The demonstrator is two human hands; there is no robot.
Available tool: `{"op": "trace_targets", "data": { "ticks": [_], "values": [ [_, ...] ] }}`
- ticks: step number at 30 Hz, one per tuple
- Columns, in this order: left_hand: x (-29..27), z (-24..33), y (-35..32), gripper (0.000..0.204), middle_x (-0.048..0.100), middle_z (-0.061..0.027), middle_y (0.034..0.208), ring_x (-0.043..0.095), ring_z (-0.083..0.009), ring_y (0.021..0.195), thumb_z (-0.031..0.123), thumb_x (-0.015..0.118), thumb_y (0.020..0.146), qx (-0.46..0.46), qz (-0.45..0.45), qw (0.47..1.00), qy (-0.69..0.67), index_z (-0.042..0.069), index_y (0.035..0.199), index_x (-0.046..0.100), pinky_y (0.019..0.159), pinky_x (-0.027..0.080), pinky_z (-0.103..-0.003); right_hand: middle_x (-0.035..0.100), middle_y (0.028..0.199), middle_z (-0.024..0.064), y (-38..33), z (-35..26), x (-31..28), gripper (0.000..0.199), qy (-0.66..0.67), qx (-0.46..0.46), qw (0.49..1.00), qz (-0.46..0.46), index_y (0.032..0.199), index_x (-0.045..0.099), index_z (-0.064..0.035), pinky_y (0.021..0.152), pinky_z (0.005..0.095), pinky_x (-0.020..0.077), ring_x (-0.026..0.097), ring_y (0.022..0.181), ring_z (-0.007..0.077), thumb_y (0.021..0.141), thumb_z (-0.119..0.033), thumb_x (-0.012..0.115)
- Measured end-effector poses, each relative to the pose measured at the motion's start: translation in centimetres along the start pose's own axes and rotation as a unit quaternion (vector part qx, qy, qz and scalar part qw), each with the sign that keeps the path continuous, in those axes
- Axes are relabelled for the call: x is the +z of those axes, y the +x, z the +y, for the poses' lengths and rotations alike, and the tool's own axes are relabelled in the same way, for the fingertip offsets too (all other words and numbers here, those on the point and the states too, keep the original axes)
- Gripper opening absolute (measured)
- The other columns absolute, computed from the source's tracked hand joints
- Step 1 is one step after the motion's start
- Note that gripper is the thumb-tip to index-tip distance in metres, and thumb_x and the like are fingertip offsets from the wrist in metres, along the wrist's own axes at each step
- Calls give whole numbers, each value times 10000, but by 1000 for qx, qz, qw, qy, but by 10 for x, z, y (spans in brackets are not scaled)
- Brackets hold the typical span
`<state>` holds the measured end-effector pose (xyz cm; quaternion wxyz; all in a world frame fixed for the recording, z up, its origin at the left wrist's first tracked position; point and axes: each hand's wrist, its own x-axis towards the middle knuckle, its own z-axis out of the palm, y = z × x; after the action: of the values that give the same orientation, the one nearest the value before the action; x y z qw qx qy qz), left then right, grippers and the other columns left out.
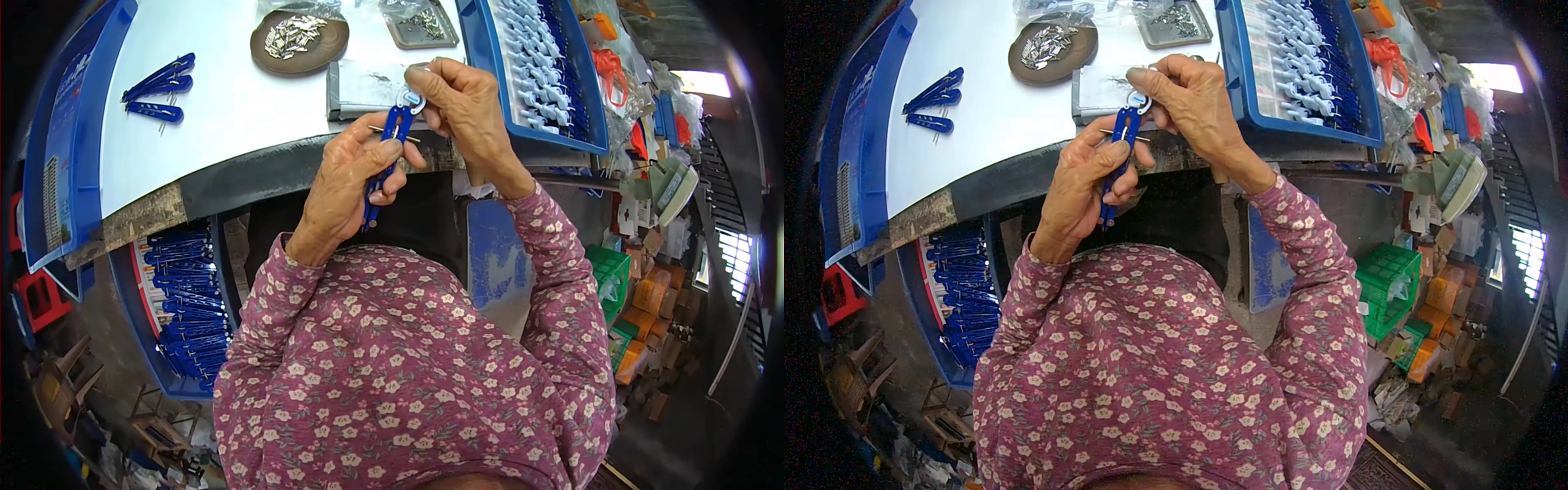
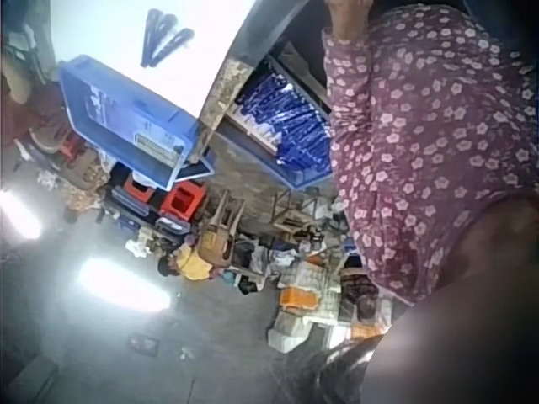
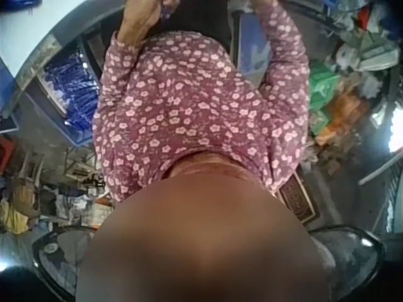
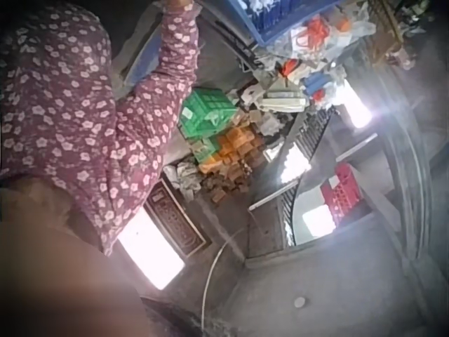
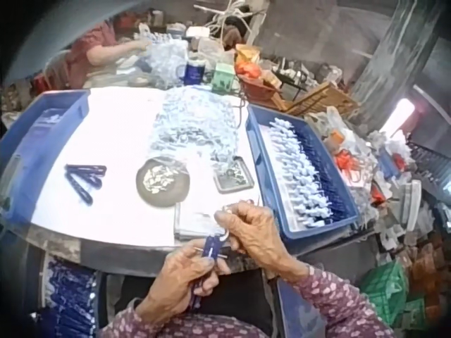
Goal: Manually assembling small blue hand tools by inserting metal components and tapping them into place with a hammer.
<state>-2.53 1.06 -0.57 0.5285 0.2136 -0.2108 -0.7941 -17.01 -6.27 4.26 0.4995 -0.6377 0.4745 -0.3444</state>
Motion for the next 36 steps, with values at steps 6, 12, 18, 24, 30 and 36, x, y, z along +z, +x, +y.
{"op": "trace_targets", "data": {
  "ticks": [6, 12, 18, 24, 30, 36],
  "values": [
    [-2, -1, -1, 301, 587, -121, 804, 470, -57, 535, 140, 529, 872, -11, -11, 1000, -4, -13, 1118, 449, 407, 331, -144, 457, 491, -39, -2, 4, 0, 268, 13, -4, 1000, -11, 762, 579, -33, 343, 147, 256, 382, 395, 4, 830, -289, 617],
    [1, 0, -2, 298, 593, -114, 795, 475, -53, 533, 139, 536, 866, -6, -13, 1000, 9, -16, 1109, 461, 401, 331, -140, 457, 496, -43, -5, 5, 2, 257, 7, -19, 1000, -6, 768, 579, -33, 345, 150, 252, 384, 400, 3, 834, -279, 613],
    [2, -3, -3, 295, 597, -108, 783, 478, -46, 530, 135, 539, 864, 10, -7, 999, 32, -19, 1106, 470, 400, 335, -132, 456, 499, -43, -9, 4, 3, 240, 9, -36, 999, 4, 761, 578, -32, 351, 154, 252, 381, 404, 5, 843, -255, 603],
    [0, -3, -2, 285, 597, -110, 780, 473, -43, 525, 120, 535, 861, 13, -13, 999, 26, -18, 1103, 476, 399, 333, -131, 458, 499, -41, -10, 4, 2, 225, 1, -41, 999, 11, 772, 586, -27, 353, 152, 256, 385, 408, 5, 845, -239, 600],
    [-2, 0, 0, 269, 594, -110, 782, 470, -45, 523, 108, 527, 864, 23, -22, 999, 28, -18, 1097, 481, 397, 327, -132, 484, 496, -28, -5, 0, 3, 237, 0, -36, 999, 10, 758, 590, -20, 342, 143, 291, 424, 403, 13, 831, -244, 616],
    [-4, 5, 0, 264, 592, -106, 786, 468, -45, 524, 108, 522, 867, 30, -20, 999, 40, -19, 1096, 481, 401, 327, -128, 503, 534, -8, -1, -6, 3, 266, -36, -36, 998, -20, 785, 587, -15, 372, 149, 332, 457, 432, 27, 850, -272, 587]
  ]
}}
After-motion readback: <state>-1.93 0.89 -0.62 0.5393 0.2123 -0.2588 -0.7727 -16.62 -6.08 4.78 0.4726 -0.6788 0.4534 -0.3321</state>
